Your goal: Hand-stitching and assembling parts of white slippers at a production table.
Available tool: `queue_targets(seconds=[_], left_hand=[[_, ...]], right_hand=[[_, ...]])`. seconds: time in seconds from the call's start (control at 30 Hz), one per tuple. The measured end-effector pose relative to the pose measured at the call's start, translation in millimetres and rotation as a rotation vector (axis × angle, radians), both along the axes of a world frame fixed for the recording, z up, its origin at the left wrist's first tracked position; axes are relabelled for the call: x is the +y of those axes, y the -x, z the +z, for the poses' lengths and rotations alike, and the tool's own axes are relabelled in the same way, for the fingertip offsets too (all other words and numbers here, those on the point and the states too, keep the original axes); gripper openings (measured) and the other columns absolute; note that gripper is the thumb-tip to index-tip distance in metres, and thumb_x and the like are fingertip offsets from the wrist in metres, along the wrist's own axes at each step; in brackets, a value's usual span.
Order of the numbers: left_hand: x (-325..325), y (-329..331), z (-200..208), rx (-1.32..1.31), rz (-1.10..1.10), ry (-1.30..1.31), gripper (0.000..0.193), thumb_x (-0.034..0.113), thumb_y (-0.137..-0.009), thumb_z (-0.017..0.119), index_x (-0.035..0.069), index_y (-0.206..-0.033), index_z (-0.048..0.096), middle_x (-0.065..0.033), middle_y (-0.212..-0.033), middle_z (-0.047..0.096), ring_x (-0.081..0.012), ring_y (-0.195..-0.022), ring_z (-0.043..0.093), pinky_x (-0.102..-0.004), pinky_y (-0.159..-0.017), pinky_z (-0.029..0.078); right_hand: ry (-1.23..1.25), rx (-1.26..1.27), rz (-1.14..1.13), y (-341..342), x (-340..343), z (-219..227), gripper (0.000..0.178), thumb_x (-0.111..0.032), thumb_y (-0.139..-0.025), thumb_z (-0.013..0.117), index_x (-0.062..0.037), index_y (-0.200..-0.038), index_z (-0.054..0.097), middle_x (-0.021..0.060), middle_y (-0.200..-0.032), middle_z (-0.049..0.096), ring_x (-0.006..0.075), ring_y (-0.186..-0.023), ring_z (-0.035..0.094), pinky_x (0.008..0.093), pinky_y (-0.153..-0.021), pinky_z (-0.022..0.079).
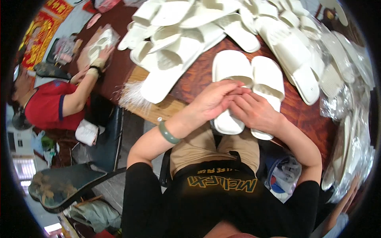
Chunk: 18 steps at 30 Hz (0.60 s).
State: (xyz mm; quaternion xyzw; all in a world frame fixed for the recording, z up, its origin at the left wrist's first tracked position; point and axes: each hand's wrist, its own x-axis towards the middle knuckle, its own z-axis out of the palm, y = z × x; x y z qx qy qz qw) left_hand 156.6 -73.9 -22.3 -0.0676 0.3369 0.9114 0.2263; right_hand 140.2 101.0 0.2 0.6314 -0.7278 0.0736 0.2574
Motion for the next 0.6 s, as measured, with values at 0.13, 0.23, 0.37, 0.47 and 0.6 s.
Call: queue_targets(seconds=[0.13,0.23,0.37,0.47,0.6], left_hand=[[3.0,0.2,-2.4,0.027,-0.033,-0.074,0.022,0.011,-0.093,0.050,-0.003,-0.109,0.055,-0.0173,-0.107,0.060,-0.0228,-0.104,0.058,-0.0327,-0.090,0.048],[0.6,-2.7,0.3,0.027,-0.039,-0.074,0.022,0.013,-0.093,0.050,-0.001,-0.108,0.055,-0.0161,-0.108,0.060,-0.0212,-0.104,0.058,-0.0324,-0.088,0.048],[-1.1,-5.9,4.0,-0.001,-0.055,-0.035,0.025,0.015,-0.094,0.049,-0.001,-0.113,0.053,-0.0146,-0.109,0.060,-0.0201,-0.102,0.058,-0.0316,-0.086,0.048],[1.1,-5.1,4.3,0.003,-0.071,-0.030,0.028,0.016,-0.095,0.048,-0.002,-0.116,0.051,-0.0148,-0.112,0.059,-0.0209,-0.105,0.057,-0.0315,-0.089,0.047],[4.2,-8.4,10.8,0.043,-0.048,0.067,0.029,0.012,-0.095,0.047,-0.006,-0.118,0.049,-0.0170,-0.117,0.056,-0.0228,-0.110,0.054,-0.0317,-0.095,0.045]], right_hand=[[0.002,-0.154,-0.037,-2.7,9.1,0.5,0.033,-0.013,-0.067,0.057,-0.0004,-0.098,0.055,0.0089,-0.096,0.053,0.0211,-0.089,0.056,0.0300,-0.073,0.049],[0.055,-0.177,-0.039,-3.6,9.6,-0.3,0.034,-0.010,-0.066,0.058,-0.0012,-0.098,0.055,0.0090,-0.100,0.054,0.0220,-0.089,0.057,0.0298,-0.070,0.050],[0.060,-0.217,-0.065,-5.1,8.9,-2.9,0.035,-0.010,-0.066,0.058,0.0002,-0.099,0.055,0.0101,-0.101,0.054,0.0230,-0.085,0.058,0.0308,-0.068,0.050],[0.102,-0.206,-0.061,-4.6,8.1,-6.0,0.034,-0.008,-0.067,0.059,0.0009,-0.098,0.054,0.0098,-0.096,0.055,0.0233,-0.082,0.059,0.0308,-0.065,0.051],[0.106,-0.191,-0.127,-6.9,13.5,-10.1,0.029,-0.006,-0.071,0.061,0.0012,-0.098,0.054,0.0102,-0.092,0.057,0.0225,-0.075,0.061,0.0311,-0.060,0.051]])
